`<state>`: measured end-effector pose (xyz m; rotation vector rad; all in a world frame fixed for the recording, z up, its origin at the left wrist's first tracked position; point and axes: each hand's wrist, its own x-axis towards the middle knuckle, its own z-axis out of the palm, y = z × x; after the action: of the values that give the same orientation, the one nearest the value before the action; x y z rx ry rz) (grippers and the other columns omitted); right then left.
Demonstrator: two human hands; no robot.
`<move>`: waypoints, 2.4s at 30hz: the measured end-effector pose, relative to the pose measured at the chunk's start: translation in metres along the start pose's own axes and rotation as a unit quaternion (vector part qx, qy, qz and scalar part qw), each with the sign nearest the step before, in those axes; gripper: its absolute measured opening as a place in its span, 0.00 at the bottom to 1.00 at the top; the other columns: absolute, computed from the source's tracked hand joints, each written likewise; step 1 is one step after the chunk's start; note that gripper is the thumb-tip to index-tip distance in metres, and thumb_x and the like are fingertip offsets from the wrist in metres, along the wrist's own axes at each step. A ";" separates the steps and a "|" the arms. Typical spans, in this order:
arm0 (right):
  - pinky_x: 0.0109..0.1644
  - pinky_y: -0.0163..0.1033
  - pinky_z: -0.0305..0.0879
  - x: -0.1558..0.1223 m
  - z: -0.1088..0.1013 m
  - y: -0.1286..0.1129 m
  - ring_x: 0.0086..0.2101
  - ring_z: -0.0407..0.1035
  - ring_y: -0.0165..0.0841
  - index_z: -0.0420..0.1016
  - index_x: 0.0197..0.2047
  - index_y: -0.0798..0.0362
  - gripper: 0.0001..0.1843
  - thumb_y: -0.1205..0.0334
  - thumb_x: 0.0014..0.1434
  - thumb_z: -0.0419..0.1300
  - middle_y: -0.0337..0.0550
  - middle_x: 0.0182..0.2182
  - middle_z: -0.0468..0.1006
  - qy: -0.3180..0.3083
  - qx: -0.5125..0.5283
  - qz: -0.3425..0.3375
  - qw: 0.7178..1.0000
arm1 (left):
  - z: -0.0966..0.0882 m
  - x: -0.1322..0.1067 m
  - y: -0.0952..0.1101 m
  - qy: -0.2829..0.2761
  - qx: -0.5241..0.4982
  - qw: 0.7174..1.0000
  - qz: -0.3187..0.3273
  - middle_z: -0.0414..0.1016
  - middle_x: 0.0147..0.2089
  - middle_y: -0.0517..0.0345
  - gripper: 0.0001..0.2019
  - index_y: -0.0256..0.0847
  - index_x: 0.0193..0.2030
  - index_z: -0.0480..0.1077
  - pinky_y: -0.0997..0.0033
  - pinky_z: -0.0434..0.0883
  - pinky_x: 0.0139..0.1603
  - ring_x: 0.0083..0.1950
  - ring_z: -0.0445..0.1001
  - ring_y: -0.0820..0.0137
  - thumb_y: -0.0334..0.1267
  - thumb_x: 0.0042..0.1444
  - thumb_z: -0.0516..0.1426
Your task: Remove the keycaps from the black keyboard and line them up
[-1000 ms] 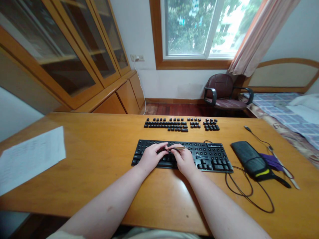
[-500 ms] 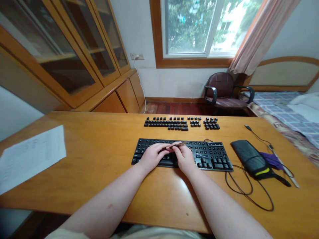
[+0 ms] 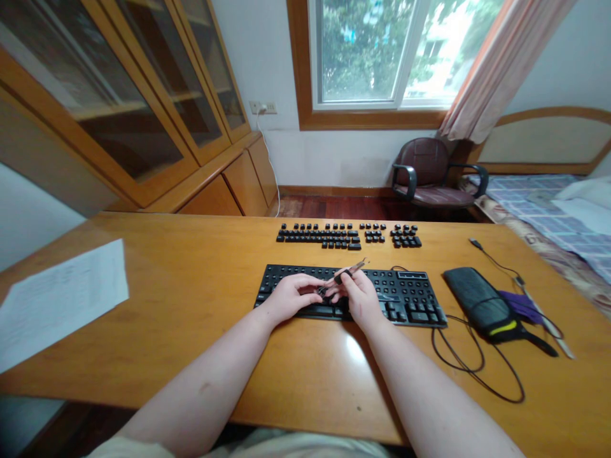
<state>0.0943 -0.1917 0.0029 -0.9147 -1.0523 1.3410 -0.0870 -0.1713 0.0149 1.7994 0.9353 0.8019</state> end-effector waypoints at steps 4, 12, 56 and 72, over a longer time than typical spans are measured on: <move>0.22 0.36 0.67 0.001 -0.002 0.002 0.23 0.73 0.34 0.63 0.37 0.52 0.16 0.47 0.55 0.56 0.43 0.26 0.77 -0.026 0.007 0.013 1.000 | 0.000 -0.001 -0.001 0.003 -0.031 0.999 -0.009 0.76 0.35 0.55 0.17 0.41 0.42 0.76 0.70 0.71 0.39 0.34 0.73 0.71 0.36 0.43 0.65; 0.22 0.36 0.65 -0.001 -0.003 0.000 0.19 0.69 0.30 0.64 0.37 0.51 0.15 0.48 0.56 0.56 0.43 0.28 0.78 -0.005 -0.001 -0.011 1.000 | 0.001 0.001 0.001 0.022 -0.056 0.998 -0.035 0.76 0.35 0.54 0.14 0.36 0.40 0.75 0.70 0.71 0.39 0.35 0.72 0.71 0.36 0.44 0.64; 0.22 0.34 0.60 -0.008 0.003 0.002 0.17 0.63 0.25 0.67 0.37 0.54 0.10 0.55 0.59 0.55 0.45 0.31 0.79 0.100 -0.042 -0.121 0.987 | -0.033 0.108 -0.027 0.016 0.425 0.897 -0.118 0.76 0.42 0.54 0.11 0.43 0.39 0.76 0.71 0.68 0.49 0.45 0.73 0.65 0.31 0.49 0.57; 0.22 0.33 0.59 -0.008 0.004 0.000 0.17 0.63 0.24 0.67 0.36 0.54 0.09 0.56 0.59 0.55 0.45 0.31 0.79 0.100 -0.031 -0.122 0.987 | -0.032 0.122 -0.036 0.042 0.464 0.878 -0.111 0.76 0.43 0.57 0.07 0.46 0.37 0.75 0.69 0.67 0.47 0.46 0.72 0.65 0.37 0.51 0.57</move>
<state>0.0907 -0.1996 0.0032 -0.9134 -1.0194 0.9975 -0.0619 -0.0430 0.0089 2.3870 1.7458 0.2664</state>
